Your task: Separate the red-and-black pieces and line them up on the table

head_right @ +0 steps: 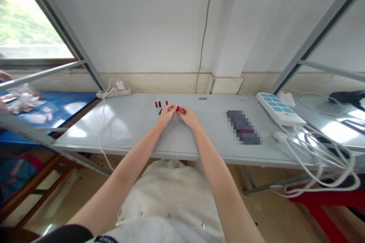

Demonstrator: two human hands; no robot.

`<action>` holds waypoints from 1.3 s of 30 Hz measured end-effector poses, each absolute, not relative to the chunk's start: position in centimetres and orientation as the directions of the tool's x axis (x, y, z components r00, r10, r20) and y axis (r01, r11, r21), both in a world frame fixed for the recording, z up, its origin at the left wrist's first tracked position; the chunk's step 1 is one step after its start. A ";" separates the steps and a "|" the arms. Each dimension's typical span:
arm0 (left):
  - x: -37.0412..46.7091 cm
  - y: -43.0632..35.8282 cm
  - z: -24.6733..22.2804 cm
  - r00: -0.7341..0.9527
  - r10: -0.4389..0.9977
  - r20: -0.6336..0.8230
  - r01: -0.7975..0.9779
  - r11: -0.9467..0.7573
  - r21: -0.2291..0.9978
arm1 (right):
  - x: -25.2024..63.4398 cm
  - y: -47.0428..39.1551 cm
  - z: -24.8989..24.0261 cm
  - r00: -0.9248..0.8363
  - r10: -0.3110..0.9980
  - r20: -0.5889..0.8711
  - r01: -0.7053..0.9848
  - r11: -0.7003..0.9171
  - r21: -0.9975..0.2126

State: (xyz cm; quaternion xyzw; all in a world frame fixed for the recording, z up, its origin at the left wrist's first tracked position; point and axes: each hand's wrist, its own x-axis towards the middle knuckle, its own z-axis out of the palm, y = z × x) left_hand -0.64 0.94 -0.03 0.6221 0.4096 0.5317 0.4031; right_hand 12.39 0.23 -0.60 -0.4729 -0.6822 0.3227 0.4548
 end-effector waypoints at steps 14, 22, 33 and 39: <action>-0.6 1.3 -0.9 0.152 0.906 0.395 0.496 -0.416 0.762 | 13.8 2.6 0.9 -0.013 0.954 0.298 0.753 0.206 -0.625; -0.4 0.8 -1.1 0.257 0.884 0.391 0.658 -0.456 0.599 | 16.6 7.9 1.0 0.030 0.970 0.241 0.885 0.086 -0.458; 0.0 0.4 -0.7 0.315 0.887 0.337 0.684 -0.458 0.567 | 16.6 10.5 0.0 0.049 0.978 0.202 0.919 0.036 -0.394; 0.1 0.3 -0.7 0.325 0.884 0.336 0.673 -0.466 0.575 | 16.7 10.6 0.5 0.021 0.979 0.203 0.931 0.055 -0.360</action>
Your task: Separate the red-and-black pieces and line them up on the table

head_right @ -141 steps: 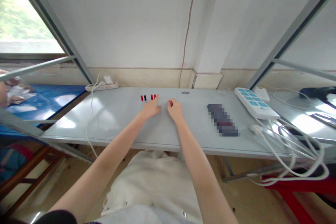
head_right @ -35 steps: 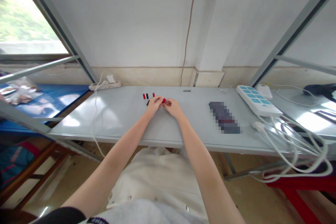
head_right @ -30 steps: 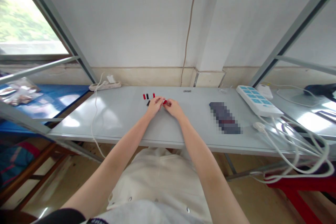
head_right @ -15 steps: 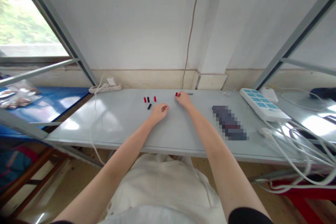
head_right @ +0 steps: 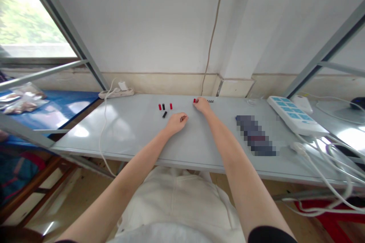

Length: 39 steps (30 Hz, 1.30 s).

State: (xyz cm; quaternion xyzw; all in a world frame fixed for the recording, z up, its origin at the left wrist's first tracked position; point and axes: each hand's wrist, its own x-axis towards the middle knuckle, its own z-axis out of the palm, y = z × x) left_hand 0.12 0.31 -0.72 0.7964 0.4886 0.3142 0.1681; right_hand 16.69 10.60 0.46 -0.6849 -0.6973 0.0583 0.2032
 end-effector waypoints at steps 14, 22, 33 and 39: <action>0.1 0.3 -0.7 0.337 0.878 0.340 0.660 -0.478 0.579 | 16.7 11.1 0.6 0.016 0.986 0.169 0.936 0.044 -0.350; 0.0 0.3 -0.6 0.330 0.885 0.330 0.659 -0.466 0.590 | 16.9 11.0 1.5 -0.018 0.998 0.059 0.936 0.037 -0.349; 0.0 0.2 -0.5 0.329 0.882 0.336 0.659 -0.470 0.587 | 17.4 11.4 1.0 0.017 0.998 0.056 0.910 0.007 -0.414; -0.1 0.3 -0.6 0.330 0.881 0.339 0.667 -0.472 0.577 | 17.5 11.6 1.0 0.018 0.997 0.069 0.920 0.010 -0.392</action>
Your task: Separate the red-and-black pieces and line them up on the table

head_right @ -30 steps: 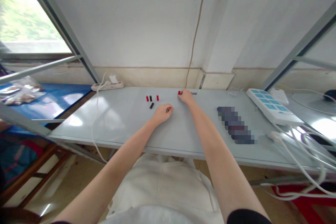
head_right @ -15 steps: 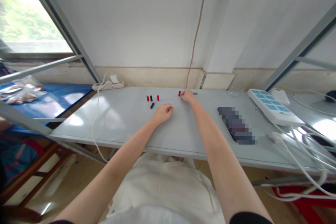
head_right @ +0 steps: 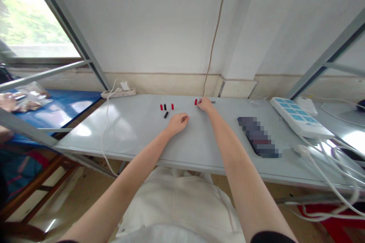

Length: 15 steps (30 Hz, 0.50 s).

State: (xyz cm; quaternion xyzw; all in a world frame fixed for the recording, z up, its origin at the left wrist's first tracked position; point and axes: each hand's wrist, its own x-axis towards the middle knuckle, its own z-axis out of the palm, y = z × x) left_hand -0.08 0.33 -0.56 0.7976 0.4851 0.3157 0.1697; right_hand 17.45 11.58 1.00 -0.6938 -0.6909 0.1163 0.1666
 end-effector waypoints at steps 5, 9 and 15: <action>-0.1 0.2 -0.5 0.327 0.882 0.339 0.669 -0.469 0.576 | 17.4 11.4 1.1 0.016 0.998 0.068 0.915 0.013 -0.404; -0.1 0.3 -0.5 0.322 0.880 0.348 0.670 -0.472 0.573 | 17.4 11.3 1.2 0.020 0.998 0.061 0.917 0.006 -0.399; -0.5 0.6 -0.4 0.253 0.893 0.373 0.686 -0.438 0.582 | 17.8 10.7 1.7 0.051 0.997 -0.051 0.923 -0.066 -0.378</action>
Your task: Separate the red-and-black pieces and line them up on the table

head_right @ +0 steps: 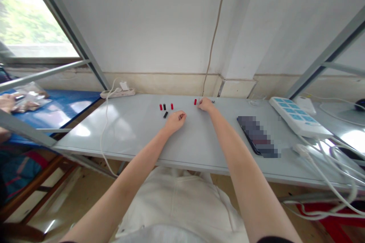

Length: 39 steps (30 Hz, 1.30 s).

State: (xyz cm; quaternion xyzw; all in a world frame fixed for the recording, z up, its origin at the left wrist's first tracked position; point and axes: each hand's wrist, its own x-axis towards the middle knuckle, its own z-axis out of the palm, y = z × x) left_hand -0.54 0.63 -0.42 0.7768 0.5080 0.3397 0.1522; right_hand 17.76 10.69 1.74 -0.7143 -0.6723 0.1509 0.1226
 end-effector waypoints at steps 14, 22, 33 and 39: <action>-1.6 0.9 0.1 -0.013 0.929 0.370 0.862 -0.177 0.475 | 17.3 4.2 3.2 0.065 0.994 0.087 0.888 -0.018 -0.460; -1.5 1.2 0.2 -0.052 0.946 0.320 0.909 -0.088 0.407 | 13.7 0.5 1.1 -0.061 0.911 0.409 0.705 0.329 -0.628; -1.9 2.0 -0.1 -0.094 0.908 0.408 0.782 -0.186 0.594 | 13.4 -0.3 0.3 -0.130 0.898 0.420 0.714 0.379 -0.589; -0.9 1.9 0.0 -0.050 0.921 0.385 0.213 -0.367 0.905 | 13.4 0.1 0.0 0.116 0.911 0.395 0.648 0.233 -0.726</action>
